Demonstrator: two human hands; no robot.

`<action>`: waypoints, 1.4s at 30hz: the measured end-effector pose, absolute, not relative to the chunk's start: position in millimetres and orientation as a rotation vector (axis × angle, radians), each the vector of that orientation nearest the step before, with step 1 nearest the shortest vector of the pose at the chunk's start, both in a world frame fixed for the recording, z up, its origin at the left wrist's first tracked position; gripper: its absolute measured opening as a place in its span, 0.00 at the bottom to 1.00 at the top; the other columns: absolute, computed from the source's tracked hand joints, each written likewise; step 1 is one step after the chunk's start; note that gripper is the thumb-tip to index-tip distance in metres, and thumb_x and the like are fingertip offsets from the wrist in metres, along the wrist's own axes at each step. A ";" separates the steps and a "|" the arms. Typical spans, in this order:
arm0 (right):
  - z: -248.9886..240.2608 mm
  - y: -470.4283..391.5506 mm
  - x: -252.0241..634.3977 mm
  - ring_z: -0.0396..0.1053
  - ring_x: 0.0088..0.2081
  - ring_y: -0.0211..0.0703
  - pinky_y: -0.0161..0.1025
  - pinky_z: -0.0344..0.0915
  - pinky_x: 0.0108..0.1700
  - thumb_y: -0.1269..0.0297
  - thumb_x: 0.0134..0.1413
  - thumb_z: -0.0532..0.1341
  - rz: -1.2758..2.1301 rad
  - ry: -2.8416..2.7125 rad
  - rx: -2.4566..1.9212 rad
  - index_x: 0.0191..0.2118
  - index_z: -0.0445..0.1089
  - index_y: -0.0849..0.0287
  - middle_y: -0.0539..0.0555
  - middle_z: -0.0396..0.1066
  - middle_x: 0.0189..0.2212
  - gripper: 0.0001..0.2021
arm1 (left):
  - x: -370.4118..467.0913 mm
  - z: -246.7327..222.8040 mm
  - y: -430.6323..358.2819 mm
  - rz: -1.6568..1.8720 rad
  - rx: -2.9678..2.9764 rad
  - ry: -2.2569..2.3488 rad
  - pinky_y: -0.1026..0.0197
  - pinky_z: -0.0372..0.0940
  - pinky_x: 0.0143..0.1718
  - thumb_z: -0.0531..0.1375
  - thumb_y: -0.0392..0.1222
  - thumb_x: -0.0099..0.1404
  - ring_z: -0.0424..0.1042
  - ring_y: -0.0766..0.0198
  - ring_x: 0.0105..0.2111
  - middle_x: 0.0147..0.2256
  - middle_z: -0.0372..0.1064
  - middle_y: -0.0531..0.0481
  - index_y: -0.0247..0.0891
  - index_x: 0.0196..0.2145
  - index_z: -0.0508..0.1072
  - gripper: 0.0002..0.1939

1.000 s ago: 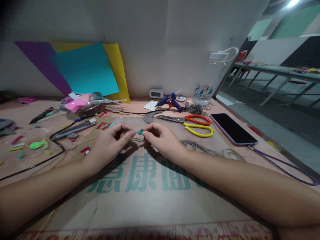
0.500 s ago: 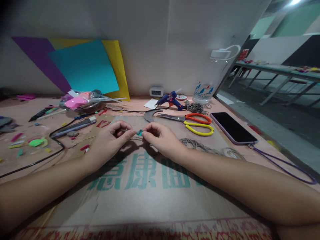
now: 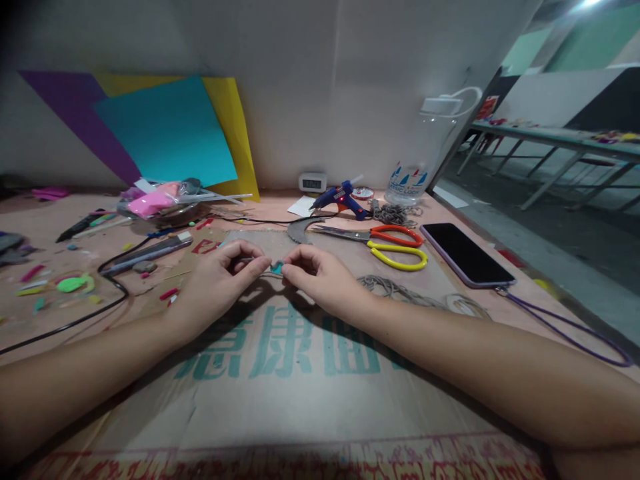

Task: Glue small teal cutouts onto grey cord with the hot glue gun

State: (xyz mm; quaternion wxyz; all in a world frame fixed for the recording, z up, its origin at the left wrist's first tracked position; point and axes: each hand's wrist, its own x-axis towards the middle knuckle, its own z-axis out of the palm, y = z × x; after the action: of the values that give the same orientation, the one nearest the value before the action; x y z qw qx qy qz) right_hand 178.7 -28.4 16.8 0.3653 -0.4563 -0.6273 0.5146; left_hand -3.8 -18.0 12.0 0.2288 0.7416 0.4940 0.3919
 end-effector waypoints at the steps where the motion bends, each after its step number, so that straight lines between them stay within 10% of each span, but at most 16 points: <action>1: 16.6 -28.5 178.7 0.63 0.22 0.32 0.28 0.56 0.18 0.59 0.54 0.59 1.332 -1.614 -1.172 0.34 0.62 0.58 0.49 0.68 0.26 0.09 | -4.0 11.6 -17.6 1.062 2.048 1.353 0.65 0.55 0.25 0.57 0.50 0.63 0.62 0.68 0.24 0.24 0.64 0.56 0.37 0.31 0.71 0.12; 8: 14.4 -26.8 179.6 0.65 0.25 0.33 0.31 0.61 0.26 0.60 0.55 0.59 1.296 -1.625 -1.110 0.33 0.63 0.59 0.49 0.68 0.25 0.08 | -5.7 12.0 -15.1 1.024 2.121 1.188 0.62 0.61 0.37 0.52 0.49 0.67 0.69 0.62 0.36 0.33 0.73 0.50 0.37 0.36 0.75 0.16; 24: 11.6 -25.2 178.9 0.70 0.32 0.37 0.38 0.68 0.37 0.62 0.53 0.61 1.291 -1.641 -0.976 0.38 0.65 0.60 0.50 0.69 0.30 0.09 | -2.3 9.9 -17.7 0.929 2.263 1.254 0.65 0.53 0.25 0.57 0.40 0.60 0.60 0.68 0.23 0.21 0.61 0.57 0.38 0.30 0.72 0.06; 42: 10.0 -26.5 180.6 0.66 0.27 0.34 0.33 0.62 0.28 0.60 0.56 0.58 1.205 -1.688 -1.026 0.33 0.63 0.58 0.47 0.66 0.26 0.07 | -3.8 7.4 -20.7 0.913 2.167 1.194 0.62 0.61 0.31 0.59 0.50 0.61 0.67 0.63 0.31 0.30 0.68 0.53 0.39 0.36 0.71 0.12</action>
State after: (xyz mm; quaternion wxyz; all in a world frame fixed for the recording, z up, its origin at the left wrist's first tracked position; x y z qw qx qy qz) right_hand 180.6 -26.5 10.0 0.4021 -0.4060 -0.6680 0.4768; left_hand -3.8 -20.7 7.4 0.2495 0.7957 0.4384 0.3354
